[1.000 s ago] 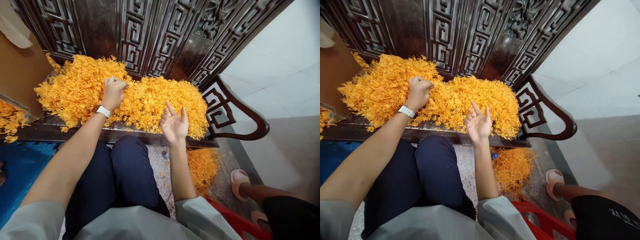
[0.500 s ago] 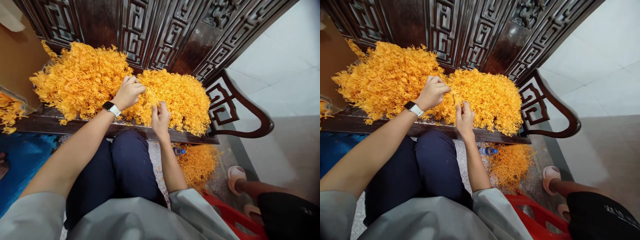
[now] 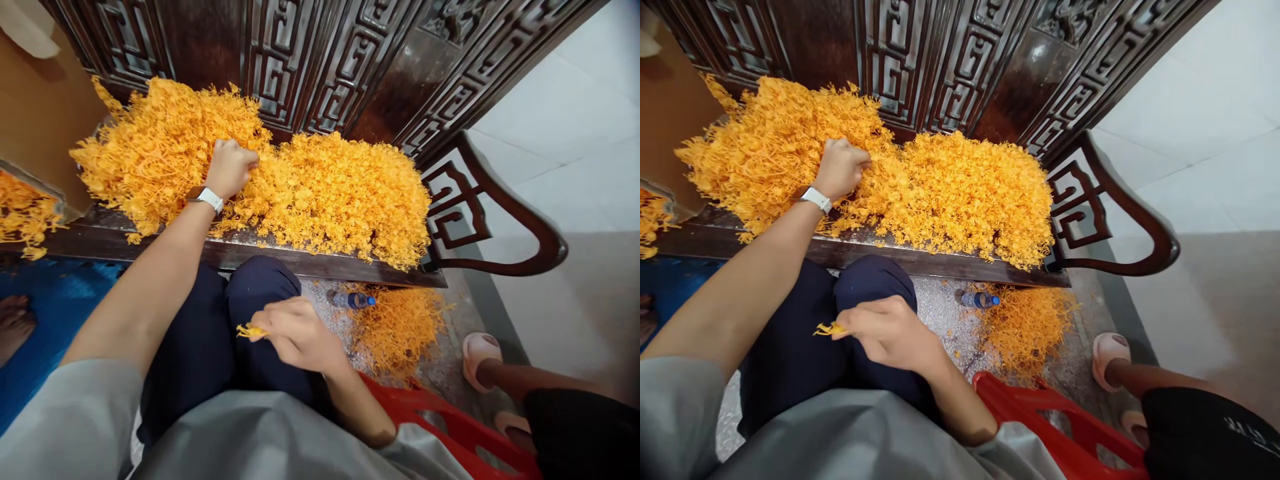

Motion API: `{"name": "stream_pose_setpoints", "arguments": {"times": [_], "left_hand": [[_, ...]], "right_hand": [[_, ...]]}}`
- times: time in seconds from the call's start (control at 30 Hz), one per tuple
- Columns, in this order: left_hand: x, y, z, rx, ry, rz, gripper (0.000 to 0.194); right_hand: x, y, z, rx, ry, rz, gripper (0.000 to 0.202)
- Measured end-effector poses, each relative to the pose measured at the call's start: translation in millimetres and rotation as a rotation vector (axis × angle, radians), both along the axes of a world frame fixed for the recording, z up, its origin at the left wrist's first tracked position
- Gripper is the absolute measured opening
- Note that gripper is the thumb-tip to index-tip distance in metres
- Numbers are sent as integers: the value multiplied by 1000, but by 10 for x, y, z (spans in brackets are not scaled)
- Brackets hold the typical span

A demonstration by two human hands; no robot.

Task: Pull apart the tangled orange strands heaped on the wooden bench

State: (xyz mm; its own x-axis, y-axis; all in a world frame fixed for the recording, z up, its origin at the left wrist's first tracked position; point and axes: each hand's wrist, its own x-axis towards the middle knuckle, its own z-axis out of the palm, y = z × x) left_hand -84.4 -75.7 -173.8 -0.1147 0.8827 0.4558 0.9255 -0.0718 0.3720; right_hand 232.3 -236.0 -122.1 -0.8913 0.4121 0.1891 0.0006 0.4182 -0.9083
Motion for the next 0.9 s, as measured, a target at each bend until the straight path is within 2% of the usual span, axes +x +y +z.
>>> {"name": "stream_pose_setpoints", "arguments": {"times": [0.07, 0.1, 0.17, 0.23, 0.27, 0.33, 0.37, 0.43, 0.5, 0.57, 0.6, 0.67, 0.77, 0.83, 0.9], "left_hand": [[-72, -15, -14, 15, -9, 3, 18], [-78, -27, 3, 31, -13, 3, 19], [-34, -57, 73, 73, -6, 14, 23], [54, -86, 163, 114, 31, 13, 24], [104, -97, 204, 137, 48, -1, 24], [199, -110, 263, 168, 75, -40, 24], [244, -113, 282, 175, 81, -61, 23], [337, -114, 304, 176, 81, -92, 24], [447, -116, 324, 162, 79, -106, 23], [593, -119, 360, 133, 104, -87, 22], [680, -121, 384, 116, 130, -69, 21], [868, -129, 435, 79, 190, -36, 20], [1081, -152, 488, 23, 282, -59, 28], [1102, -163, 507, 22, 358, -81, 31], [1018, -160, 524, 59, 438, -97, 29]], "right_hand": [[92, 111, 158, -113, -43, 63, 23], [132, 262, 194, -176, -29, 26, 21], [190, 709, 166, -332, 71, -156, 35], [207, 1235, 40, -538, 256, -474, 58], [200, 1478, -41, -635, 279, -571, 66], [166, 1831, -205, -719, 278, -810, 72], [143, 1917, -281, -726, 270, -891, 72], [91, 1901, -406, -713, 284, -937, 71], [15, 1710, -473, -709, 339, -826, 72], [-96, 1486, -463, -678, 390, -711, 72], [-161, 1401, -430, -642, 404, -700, 73], [-286, 1323, -327, -573, 434, -779, 68], [-403, 1350, -141, -644, 543, -927, 47], [-429, 1335, -38, -759, 615, -877, 44], [-435, 1216, 22, -837, 615, -777, 45]]}}
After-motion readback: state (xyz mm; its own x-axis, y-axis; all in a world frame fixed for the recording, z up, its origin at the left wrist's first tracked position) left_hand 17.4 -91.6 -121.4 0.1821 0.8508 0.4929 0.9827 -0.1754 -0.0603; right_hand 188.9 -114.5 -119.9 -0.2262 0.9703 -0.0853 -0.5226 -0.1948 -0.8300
